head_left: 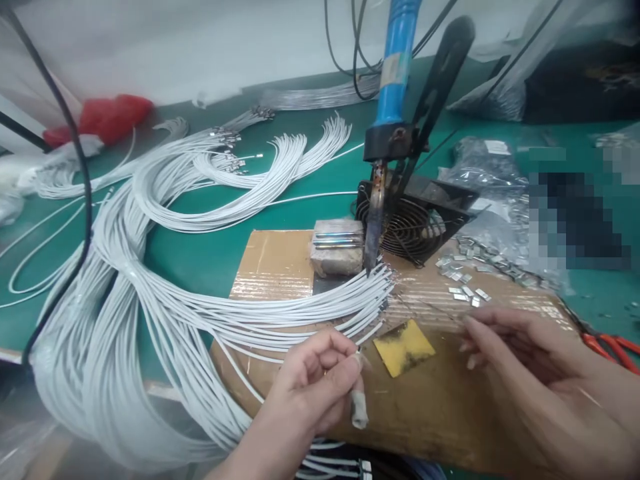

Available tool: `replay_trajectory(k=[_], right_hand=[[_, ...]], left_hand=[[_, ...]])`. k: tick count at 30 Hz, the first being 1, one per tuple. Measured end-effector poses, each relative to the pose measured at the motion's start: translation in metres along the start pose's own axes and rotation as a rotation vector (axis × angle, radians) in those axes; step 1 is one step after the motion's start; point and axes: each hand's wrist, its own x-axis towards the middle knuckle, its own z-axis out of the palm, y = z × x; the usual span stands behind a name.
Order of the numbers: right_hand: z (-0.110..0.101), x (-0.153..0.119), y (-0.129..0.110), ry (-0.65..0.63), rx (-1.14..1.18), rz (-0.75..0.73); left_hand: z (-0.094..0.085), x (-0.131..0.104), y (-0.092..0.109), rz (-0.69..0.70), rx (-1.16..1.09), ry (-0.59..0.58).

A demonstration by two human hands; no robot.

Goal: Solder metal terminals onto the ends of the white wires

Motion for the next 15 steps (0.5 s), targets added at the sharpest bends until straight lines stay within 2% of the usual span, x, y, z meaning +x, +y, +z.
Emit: replay_trajectory(k=[3,6,10,15], right_hand=[[0.005,-0.017,-0.023,-0.17,0.169,-0.034],[0.011,-0.029,-0.048,-0.351,0.319,0.0],[0.019,-0.037,-0.067,-0.414,0.417,0.003],[0.025,-0.037,-0.074,-0.484,0.498,0.109]], left_hand=[[0.003,0.0,0.001,0.008,0.014,-0.002],[0.004,-0.002,0.004,0.008,0.039,-0.024],[0.005,-0.004,0.007,-0.003,0.046,-0.04],[0.006,-0.006,0.008,-0.007,0.012,-0.042]])
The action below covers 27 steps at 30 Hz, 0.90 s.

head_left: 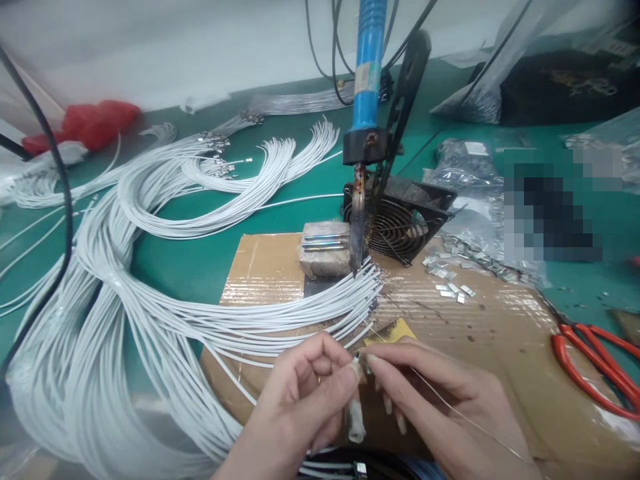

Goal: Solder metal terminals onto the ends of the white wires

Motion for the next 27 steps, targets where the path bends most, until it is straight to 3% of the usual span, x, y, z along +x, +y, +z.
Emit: replay_trajectory(k=[3,8,14,20,27], right_hand=[[0.001,0.002,-0.001,0.021,0.056,0.048],[-0.001,0.0,0.001,-0.093,0.118,0.105],[-0.001,0.001,-0.004,0.023,0.108,0.073],[-0.001,0.001,-0.012,0.024,0.123,0.082],[-0.004,-0.007,-0.005,-0.047,0.299,0.334]], left_hand=[[0.0,0.0,-0.001,-0.018,0.009,-0.015],[0.0,-0.001,0.001,-0.042,0.04,-0.018],[0.002,-0.002,0.002,-0.022,0.016,-0.011],[0.005,-0.002,0.003,0.025,0.082,0.012],[0.006,-0.001,0.004,-0.018,0.135,0.038]])
